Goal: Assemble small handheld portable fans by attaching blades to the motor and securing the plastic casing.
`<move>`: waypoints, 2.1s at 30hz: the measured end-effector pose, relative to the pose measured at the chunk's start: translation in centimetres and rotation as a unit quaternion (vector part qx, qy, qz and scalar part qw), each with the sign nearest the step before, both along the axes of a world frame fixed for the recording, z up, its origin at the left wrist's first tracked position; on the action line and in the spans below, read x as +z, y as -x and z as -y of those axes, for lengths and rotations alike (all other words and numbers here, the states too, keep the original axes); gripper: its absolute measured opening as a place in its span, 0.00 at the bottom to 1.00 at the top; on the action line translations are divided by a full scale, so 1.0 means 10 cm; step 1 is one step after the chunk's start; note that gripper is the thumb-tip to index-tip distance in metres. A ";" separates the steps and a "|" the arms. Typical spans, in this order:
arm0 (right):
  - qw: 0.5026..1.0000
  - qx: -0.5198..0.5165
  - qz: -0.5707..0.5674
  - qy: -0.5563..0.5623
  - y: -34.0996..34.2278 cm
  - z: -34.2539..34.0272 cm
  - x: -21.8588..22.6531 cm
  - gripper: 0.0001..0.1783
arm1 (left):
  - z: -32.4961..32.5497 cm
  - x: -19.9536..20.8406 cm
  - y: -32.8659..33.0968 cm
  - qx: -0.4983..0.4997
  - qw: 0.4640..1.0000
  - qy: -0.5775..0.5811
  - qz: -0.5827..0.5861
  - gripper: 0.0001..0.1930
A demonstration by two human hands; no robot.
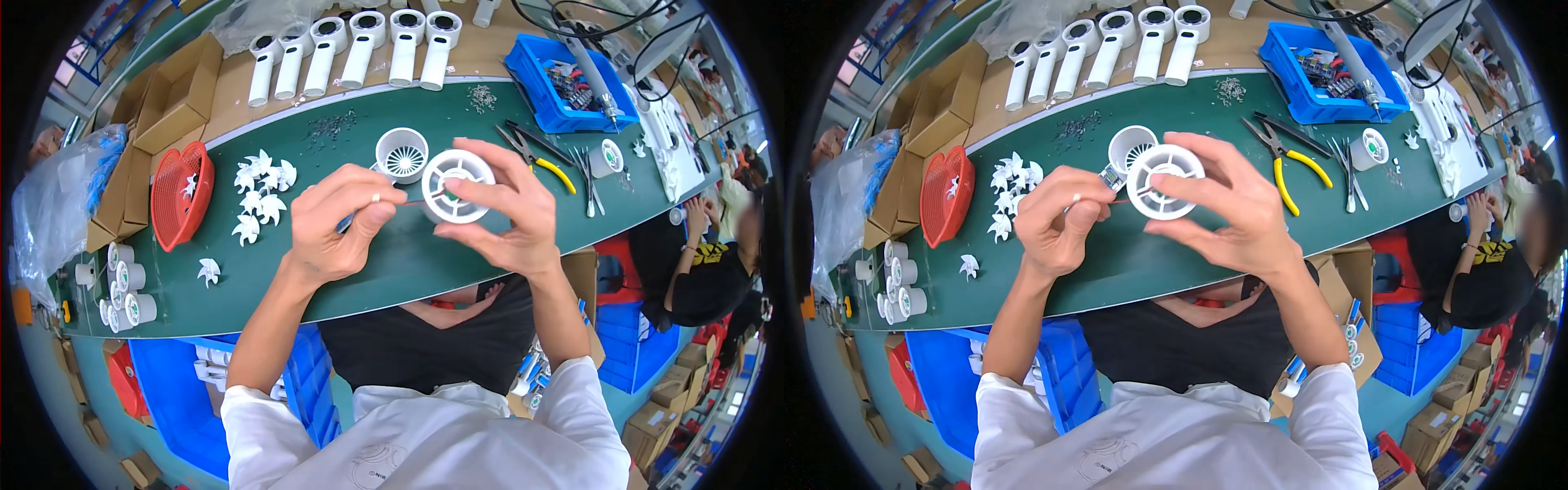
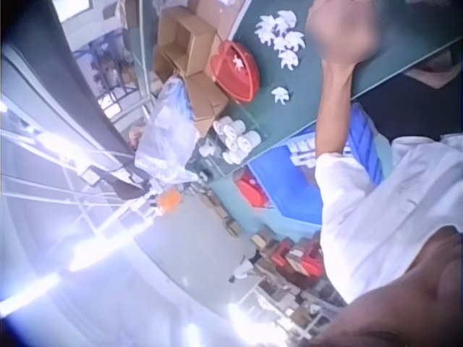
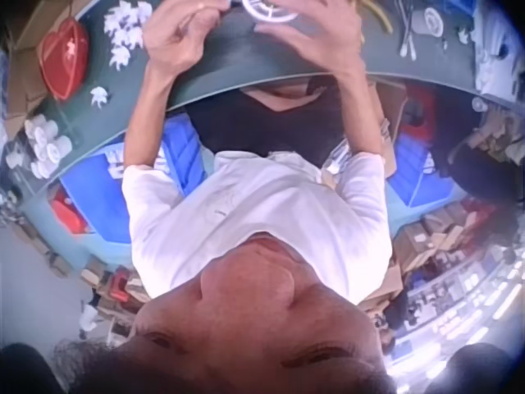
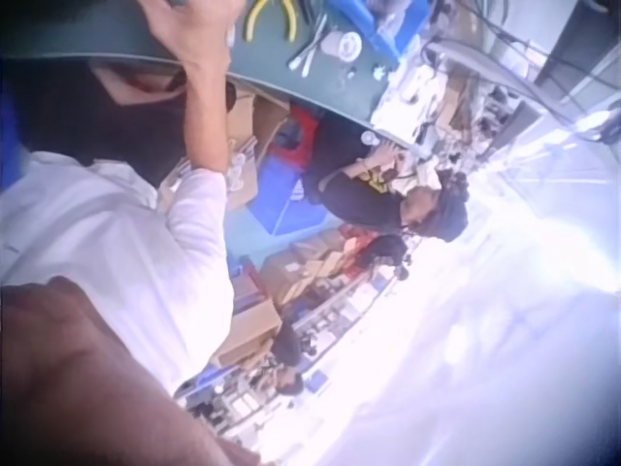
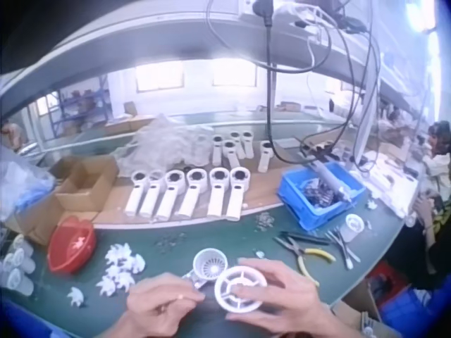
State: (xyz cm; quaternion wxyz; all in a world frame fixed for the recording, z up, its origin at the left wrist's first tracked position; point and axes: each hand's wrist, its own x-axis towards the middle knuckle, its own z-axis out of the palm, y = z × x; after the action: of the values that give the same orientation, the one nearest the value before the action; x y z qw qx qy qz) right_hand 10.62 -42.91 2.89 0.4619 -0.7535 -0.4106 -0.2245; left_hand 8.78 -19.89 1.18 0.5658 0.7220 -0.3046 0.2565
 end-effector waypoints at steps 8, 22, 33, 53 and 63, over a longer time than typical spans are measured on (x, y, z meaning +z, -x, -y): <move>0.998 0.030 0.025 0.049 -0.15 -0.07 0.27 0.34 | -0.01 0.06 -0.08 0.000 0.984 -0.170 -0.051 0.03; 0.967 0.000 0.069 0.245 -0.46 -0.15 0.50 0.37 | -0.12 -0.05 -0.15 0.049 0.938 -0.268 -0.214 0.19; 0.937 0.040 0.119 0.325 -0.43 -0.29 0.49 0.37 | -0.15 -0.18 -0.20 0.046 0.957 -0.256 -0.126 0.16; 0.964 0.023 -0.004 0.264 -0.33 -0.29 0.39 0.35 | -0.09 -0.24 -0.25 0.016 0.984 -0.143 -0.108 0.06; 0.971 -0.004 -0.039 0.235 -0.31 -0.32 0.23 0.31 | -0.07 -0.26 -0.24 0.040 0.986 -0.143 -0.078 0.05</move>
State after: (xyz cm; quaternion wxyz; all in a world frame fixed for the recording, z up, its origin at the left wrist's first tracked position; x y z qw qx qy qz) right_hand 13.71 -39.74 5.24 0.2866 -0.8508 -0.4305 -0.0934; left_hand 11.13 -19.19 -1.46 0.4679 0.8249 -0.2643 0.1755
